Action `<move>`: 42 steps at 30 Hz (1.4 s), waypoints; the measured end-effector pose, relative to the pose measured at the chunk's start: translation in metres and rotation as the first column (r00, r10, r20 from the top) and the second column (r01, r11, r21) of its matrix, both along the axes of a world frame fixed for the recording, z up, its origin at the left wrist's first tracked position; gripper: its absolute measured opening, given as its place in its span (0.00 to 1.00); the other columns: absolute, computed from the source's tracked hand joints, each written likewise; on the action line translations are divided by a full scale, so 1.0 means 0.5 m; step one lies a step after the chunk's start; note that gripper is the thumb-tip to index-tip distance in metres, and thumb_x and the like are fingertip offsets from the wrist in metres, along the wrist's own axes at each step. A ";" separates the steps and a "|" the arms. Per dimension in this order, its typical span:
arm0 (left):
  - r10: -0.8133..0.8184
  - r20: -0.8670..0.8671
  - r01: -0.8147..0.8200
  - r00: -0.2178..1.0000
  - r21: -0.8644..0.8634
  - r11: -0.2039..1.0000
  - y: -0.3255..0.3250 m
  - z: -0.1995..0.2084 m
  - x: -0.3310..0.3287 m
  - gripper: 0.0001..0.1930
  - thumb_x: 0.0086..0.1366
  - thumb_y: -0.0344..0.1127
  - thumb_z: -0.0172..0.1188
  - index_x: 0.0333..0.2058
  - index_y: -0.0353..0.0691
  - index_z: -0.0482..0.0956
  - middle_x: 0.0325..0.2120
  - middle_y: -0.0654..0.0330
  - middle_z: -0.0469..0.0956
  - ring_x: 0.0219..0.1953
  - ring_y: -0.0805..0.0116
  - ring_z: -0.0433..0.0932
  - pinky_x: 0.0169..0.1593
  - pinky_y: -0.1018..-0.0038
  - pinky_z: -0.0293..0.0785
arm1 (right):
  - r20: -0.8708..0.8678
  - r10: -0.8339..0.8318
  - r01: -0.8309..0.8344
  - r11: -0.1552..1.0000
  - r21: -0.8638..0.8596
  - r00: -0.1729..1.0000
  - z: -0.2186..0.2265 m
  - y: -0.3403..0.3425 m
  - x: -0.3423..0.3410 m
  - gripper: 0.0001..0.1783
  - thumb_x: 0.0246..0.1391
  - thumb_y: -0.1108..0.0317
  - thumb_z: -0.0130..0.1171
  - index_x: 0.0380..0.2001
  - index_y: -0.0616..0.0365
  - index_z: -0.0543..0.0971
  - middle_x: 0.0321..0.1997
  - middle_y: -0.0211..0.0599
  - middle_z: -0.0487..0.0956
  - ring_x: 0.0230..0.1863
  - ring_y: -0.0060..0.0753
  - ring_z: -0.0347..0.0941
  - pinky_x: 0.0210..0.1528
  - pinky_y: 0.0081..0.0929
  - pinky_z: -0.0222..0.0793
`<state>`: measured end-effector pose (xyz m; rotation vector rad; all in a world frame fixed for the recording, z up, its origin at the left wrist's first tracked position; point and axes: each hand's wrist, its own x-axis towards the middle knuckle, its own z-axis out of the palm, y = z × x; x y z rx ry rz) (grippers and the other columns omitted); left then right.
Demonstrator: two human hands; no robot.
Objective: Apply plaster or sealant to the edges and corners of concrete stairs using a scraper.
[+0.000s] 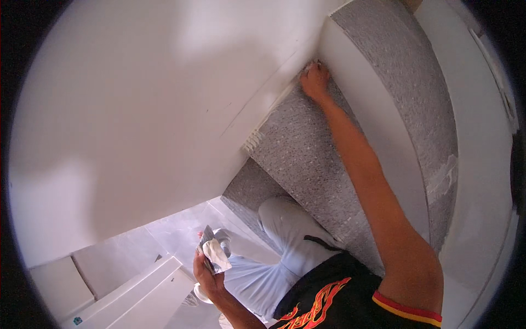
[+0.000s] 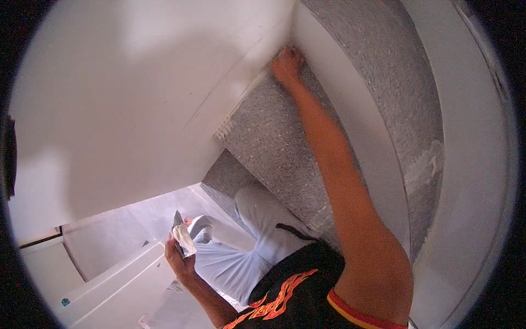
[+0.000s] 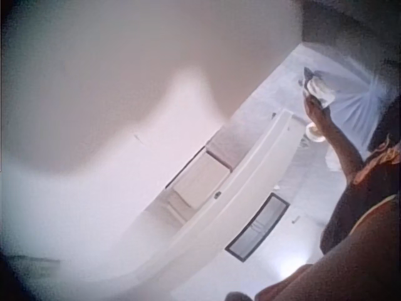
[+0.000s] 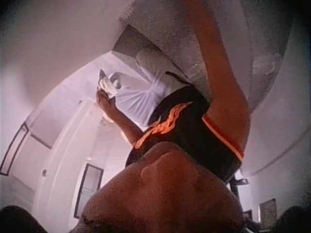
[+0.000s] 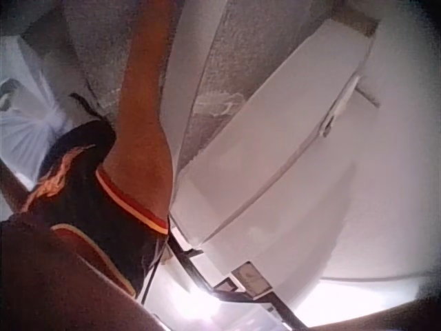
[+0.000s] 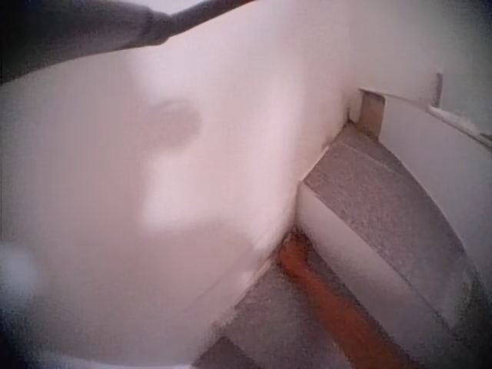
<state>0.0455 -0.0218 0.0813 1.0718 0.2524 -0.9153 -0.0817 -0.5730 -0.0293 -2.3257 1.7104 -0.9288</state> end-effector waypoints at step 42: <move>-0.125 -0.007 0.122 0.992 -0.167 0.978 -0.029 0.033 -0.103 0.18 0.56 0.35 0.43 0.44 0.34 0.67 0.37 0.55 0.73 0.39 0.64 0.74 0.42 0.71 0.71 | 0.296 0.938 -0.977 0.138 0.162 0.182 0.345 0.777 -0.171 0.41 0.34 0.68 0.54 0.57 0.58 0.55 0.60 0.53 0.53 0.64 0.52 0.41 0.61 0.55 0.31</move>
